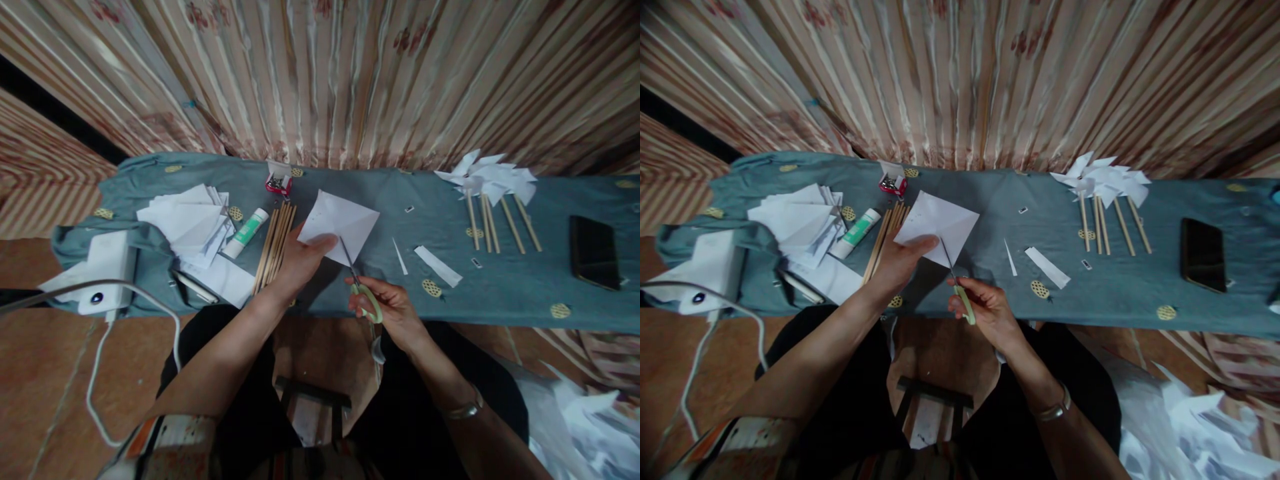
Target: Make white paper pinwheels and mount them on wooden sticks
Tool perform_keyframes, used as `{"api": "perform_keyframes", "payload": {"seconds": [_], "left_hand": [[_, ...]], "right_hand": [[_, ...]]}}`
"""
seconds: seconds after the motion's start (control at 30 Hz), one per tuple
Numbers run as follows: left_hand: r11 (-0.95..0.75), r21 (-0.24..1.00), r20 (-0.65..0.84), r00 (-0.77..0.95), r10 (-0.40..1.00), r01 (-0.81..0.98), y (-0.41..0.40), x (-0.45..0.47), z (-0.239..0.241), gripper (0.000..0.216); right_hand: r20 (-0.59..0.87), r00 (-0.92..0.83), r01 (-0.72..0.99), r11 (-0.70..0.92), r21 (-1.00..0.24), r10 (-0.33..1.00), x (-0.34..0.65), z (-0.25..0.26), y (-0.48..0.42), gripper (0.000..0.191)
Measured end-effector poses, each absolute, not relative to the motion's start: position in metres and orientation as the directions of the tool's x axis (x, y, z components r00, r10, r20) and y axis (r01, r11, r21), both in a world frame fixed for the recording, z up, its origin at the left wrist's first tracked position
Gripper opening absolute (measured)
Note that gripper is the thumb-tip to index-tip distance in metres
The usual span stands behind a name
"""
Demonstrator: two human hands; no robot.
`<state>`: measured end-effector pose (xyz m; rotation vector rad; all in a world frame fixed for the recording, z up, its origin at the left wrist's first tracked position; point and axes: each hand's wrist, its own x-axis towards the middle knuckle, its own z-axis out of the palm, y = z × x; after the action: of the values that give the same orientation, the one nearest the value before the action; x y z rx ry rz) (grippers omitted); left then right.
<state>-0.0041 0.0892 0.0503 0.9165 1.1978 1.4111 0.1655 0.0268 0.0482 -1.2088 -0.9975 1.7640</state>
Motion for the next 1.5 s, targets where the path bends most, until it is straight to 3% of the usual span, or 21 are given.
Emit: {"api": "perform_keyframes", "payload": {"seconds": [0.2, 0.57, 1.03, 1.3, 1.5], "left_hand": [[0.047, 0.966, -0.098, -0.193, 0.976, -0.254, 0.0900, -0.0020, 0.0520, 0.050], [0.084, 0.968, -0.127, -0.174, 0.976, -0.234, 0.0859, -0.0016, 0.0542, 0.029], [0.066, 0.971, -0.118, -0.222, 0.968, -0.228, 0.0856, -0.0006, 0.0559, 0.044], [0.079, 0.968, -0.131, -0.212, 0.969, -0.239, 0.0864, -0.0004, 0.0542, 0.034], [0.086, 0.968, -0.137, -0.213, 0.967, -0.235, 0.0861, -0.0010, 0.0529, 0.038]], "right_hand": [[-0.364, -0.279, -0.156, -0.416, -0.896, 0.889, 0.1663, 0.0458, 0.0253, 0.037], [-0.343, -0.276, -0.153, -0.393, -0.907, 0.898, 0.1661, 0.0454, 0.0260, 0.037], [-0.327, -0.275, -0.136, -0.373, -0.918, 0.904, 0.1658, 0.0450, 0.0256, 0.037], [-0.333, -0.254, -0.135, -0.374, -0.917, 0.908, 0.1642, 0.0471, 0.0259, 0.039], [-0.316, -0.261, -0.131, -0.358, -0.925, 0.912, 0.1642, 0.0466, 0.0262, 0.036]]}}
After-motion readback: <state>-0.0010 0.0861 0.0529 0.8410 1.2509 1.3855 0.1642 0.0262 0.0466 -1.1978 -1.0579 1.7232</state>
